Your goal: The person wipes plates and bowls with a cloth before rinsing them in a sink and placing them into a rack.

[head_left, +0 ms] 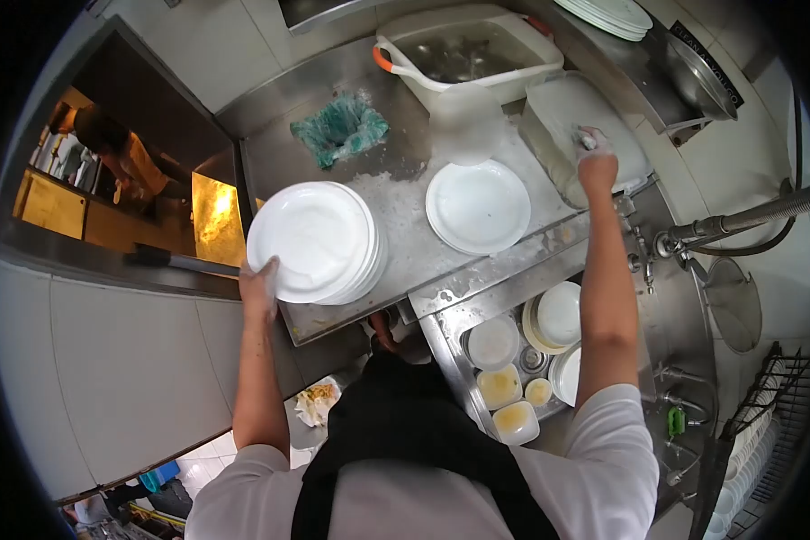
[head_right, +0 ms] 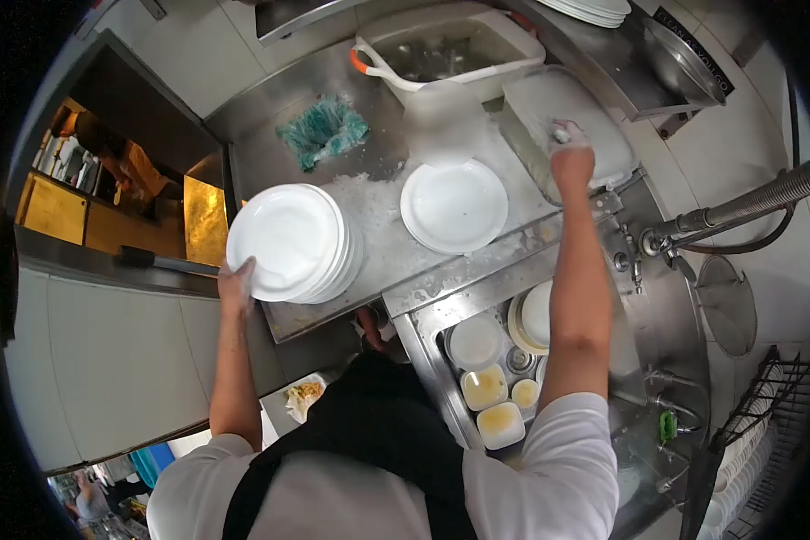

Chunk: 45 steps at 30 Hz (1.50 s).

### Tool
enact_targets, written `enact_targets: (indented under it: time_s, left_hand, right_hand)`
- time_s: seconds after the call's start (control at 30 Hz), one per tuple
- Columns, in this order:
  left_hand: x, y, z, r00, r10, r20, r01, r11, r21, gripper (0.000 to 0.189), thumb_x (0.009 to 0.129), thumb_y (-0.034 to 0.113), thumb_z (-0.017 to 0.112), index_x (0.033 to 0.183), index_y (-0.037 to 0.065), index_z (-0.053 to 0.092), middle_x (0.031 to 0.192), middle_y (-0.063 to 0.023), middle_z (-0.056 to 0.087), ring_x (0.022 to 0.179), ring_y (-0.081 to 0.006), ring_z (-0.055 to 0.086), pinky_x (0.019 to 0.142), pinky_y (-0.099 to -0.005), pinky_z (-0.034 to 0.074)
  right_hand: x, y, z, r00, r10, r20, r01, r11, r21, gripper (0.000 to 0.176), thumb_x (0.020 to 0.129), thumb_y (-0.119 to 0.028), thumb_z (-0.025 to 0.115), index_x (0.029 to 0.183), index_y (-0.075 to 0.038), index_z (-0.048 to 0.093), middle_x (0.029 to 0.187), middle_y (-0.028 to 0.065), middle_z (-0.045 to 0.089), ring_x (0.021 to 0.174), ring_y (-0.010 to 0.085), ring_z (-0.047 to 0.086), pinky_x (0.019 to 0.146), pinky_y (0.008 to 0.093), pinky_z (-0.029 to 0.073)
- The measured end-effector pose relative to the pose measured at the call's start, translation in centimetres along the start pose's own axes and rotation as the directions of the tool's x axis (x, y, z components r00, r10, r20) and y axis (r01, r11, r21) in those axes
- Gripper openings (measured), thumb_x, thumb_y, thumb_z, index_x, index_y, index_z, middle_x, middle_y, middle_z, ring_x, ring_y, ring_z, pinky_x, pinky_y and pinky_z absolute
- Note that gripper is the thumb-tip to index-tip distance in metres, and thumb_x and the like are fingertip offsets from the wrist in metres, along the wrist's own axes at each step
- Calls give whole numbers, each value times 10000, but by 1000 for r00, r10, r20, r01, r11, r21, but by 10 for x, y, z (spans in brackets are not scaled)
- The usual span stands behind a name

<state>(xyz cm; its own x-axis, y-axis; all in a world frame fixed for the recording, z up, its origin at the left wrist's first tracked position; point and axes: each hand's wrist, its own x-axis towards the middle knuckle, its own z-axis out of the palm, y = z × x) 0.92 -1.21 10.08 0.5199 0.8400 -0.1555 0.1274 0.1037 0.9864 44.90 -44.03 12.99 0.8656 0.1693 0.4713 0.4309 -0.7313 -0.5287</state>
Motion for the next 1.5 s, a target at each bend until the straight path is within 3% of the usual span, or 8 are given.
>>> enact_targets:
  time_s: [0.23, 0.43, 0.6, 0.73, 0.97, 1.17, 1.33, 1.5]
  left_hand:
    - [-4, 38, 20, 983, 184, -14, -96, 572, 814, 427, 806, 112, 696, 1178, -61, 581, 1172, -207, 615, 1068, -324, 594, 919, -373, 468]
    - [6, 7, 56, 734, 565, 376, -483, 45, 875, 446, 801, 157, 693, 1219, 36, 596, 1242, -225, 562, 1218, -368, 471, 1029, -459, 368]
    - [-21, 12, 201, 597, 587, 546, -797, 358, 486, 386, 814, 120, 666, 1184, 32, 601, 1267, -201, 549, 1190, -394, 489, 1025, -460, 383]
    - [5, -11, 288, 776, 336, 534, -617, 582, 530, 381, 798, 107, 690, 1156, 10, 605, 1242, -215, 558, 1148, -398, 527, 990, -432, 424]
    - [31, -60, 315, 831, 141, 538, -545, 400, 737, 374, 776, 157, 716, 1090, -23, 623, 1126, -236, 611, 1077, -367, 579, 940, -417, 458]
    - [32, -51, 308, 904, -127, 409, -283, 539, 793, 384, 760, 240, 727, 1010, -42, 649, 1125, -255, 626, 1035, -385, 614, 885, -404, 494]
    - [23, -79, 312, 889, -130, 439, -188, 771, 608, 488, 818, 341, 686, 1094, -57, 635, 1118, -239, 646, 1009, -361, 640, 866, -398, 502]
    - [8, -54, 327, 766, -613, 194, 633, 772, -61, 530, 952, 412, 533, 1144, -77, 605, 1017, -150, 674, 827, -291, 648, 744, -413, 508]
  right_hand:
    - [-89, -15, 68, 918, -167, 358, 181, 983, -4, 432, 803, -46, 513, 1212, -138, 618, 1118, 182, 622, 996, 389, 579, 860, 456, 473]
    - [-113, -50, 139, 917, -315, 246, 374, 892, -252, 580, 897, -386, 555, 1382, -81, 466, 1425, 190, 419, 1320, 381, 371, 1085, 536, 249]
    - [-176, -131, 187, 841, -182, 510, 220, 975, -14, 635, 977, -336, 396, 1519, -108, 156, 1397, 260, 433, 1356, 397, 340, 1136, 525, 152]
    - [-240, -97, 158, 716, -156, 680, 259, 965, -51, 258, 764, -162, 565, 946, -35, 698, 756, 163, 689, 779, 338, 665, 890, 559, 414]
    - [-153, 17, 110, 738, -161, 655, 541, 721, -433, 182, 770, -172, 566, 756, -70, 716, 762, 138, 682, 724, 270, 663, 667, 424, 509]
    - [-121, 1, 125, 908, 140, 394, 44, 904, -424, 345, 887, -280, 503, 765, -39, 717, 813, 178, 689, 759, 315, 680, 704, 404, 534]
    - [-120, 6, 145, 954, -19, 299, 135, 918, -372, 396, 915, -310, 464, 780, -34, 714, 804, 171, 686, 747, 321, 674, 808, 456, 496]
    - [-133, -27, 192, 811, -207, 548, 437, 836, -332, 247, 810, -194, 508, 771, -71, 718, 791, 149, 685, 730, 313, 654, 850, 497, 446]
